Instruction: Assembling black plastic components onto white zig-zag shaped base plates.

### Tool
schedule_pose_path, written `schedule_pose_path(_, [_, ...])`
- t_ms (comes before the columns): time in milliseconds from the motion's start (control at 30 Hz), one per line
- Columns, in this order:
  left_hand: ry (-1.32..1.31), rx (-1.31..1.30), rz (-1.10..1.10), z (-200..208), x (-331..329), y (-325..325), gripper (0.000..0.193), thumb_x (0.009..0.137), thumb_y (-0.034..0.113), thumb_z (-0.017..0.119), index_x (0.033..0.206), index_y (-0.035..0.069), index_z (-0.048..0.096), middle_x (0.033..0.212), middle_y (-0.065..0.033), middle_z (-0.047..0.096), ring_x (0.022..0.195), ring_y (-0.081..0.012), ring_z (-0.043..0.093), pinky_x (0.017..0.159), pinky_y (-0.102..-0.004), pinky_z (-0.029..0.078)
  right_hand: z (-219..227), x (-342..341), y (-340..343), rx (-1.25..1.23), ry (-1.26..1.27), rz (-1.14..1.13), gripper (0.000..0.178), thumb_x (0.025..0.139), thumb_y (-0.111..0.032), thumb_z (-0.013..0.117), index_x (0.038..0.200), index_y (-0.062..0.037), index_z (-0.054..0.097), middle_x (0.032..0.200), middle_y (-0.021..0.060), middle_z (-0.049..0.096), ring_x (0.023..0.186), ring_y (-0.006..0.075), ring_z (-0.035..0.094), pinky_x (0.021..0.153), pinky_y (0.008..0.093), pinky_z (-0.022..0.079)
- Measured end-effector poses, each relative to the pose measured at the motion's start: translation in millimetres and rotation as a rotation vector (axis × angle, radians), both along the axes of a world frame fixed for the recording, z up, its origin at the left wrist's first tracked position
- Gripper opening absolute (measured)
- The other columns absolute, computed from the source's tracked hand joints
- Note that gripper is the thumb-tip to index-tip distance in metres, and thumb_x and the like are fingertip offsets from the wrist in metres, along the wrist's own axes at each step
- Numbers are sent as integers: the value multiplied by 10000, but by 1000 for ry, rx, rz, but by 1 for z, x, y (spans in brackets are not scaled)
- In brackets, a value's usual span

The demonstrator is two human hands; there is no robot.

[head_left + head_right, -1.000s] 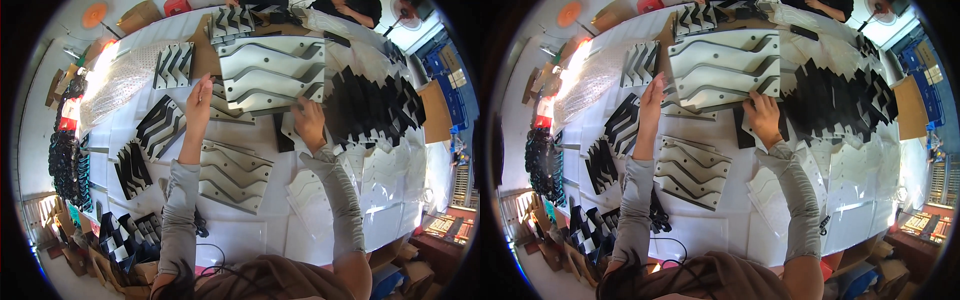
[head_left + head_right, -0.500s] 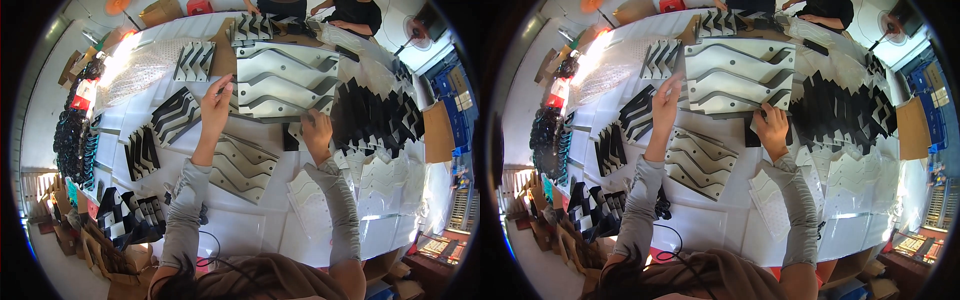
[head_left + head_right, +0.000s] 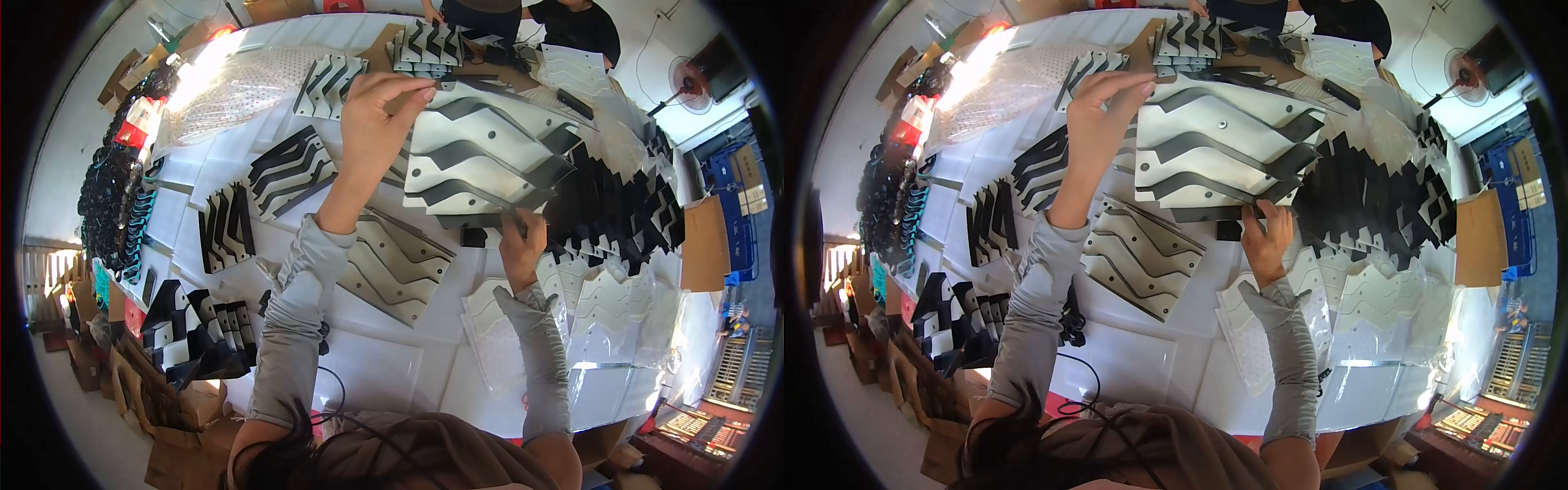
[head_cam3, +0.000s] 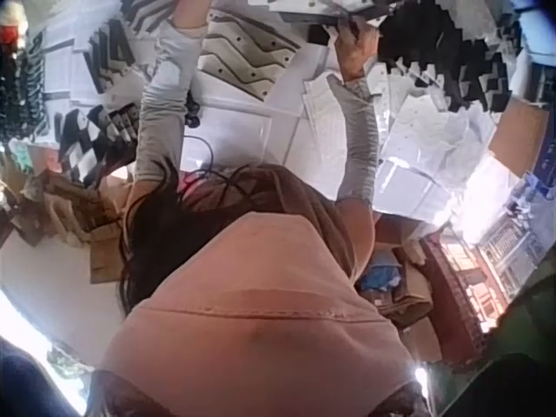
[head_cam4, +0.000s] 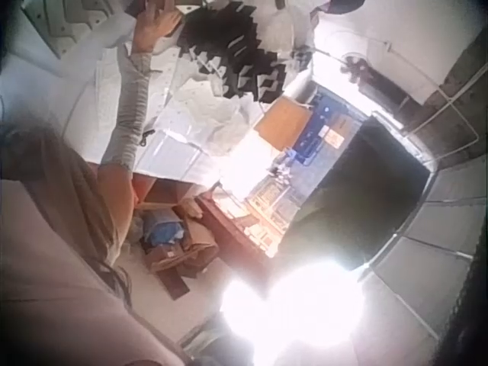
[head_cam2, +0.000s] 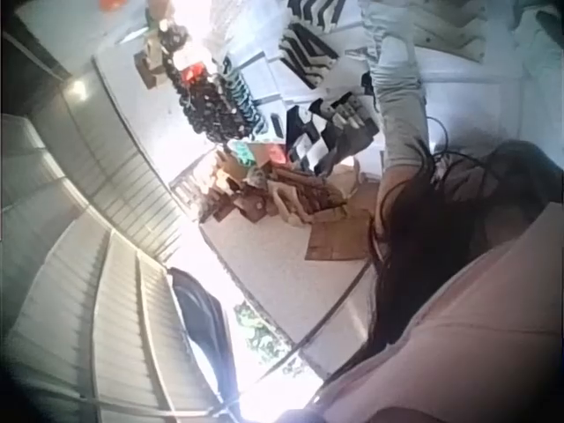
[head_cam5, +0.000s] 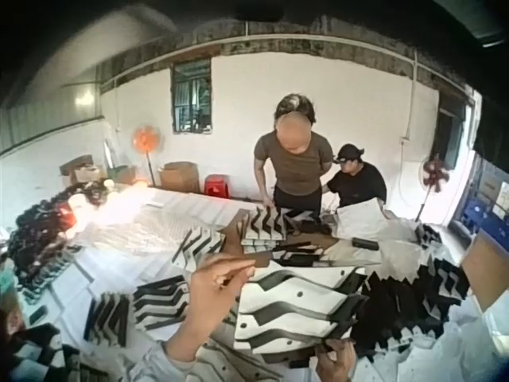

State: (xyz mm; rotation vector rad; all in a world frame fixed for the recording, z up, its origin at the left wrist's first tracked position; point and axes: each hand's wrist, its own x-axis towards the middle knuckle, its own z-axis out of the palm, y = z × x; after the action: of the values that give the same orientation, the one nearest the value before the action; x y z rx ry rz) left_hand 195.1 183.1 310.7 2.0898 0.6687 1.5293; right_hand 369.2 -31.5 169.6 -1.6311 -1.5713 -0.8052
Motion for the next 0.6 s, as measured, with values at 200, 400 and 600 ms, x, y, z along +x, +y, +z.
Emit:
schedule_pose_path(200, [123,93,-9,27,-19,-25,117,768,121,738,882,98,731,904,-36,678,936,-197,575,861,-311,437,5,-8,-17,55,-15,9,227,635,12,671,853,-46,689,1024,90,547,813,275,552,645,388,440])
schedule_pose_path(400, [144,-29,-48,37,-28,-38,136,794,165,727,897,77,721,905,-53,672,909,-189,587,835,-289,443,10,-25,-35,76,7,-9,238,623,12,675,853,-48,691,1026,86,551,821,275,551,643,380,436])
schedule_pose_path(600, [151,-572,-188,4,-37,-37,263,843,281,707,942,38,724,797,-44,664,735,-99,550,699,-238,434,14,-55,-76,-54,78,-24,259,608,32,652,851,-52,678,1008,84,550,783,255,548,619,371,424])
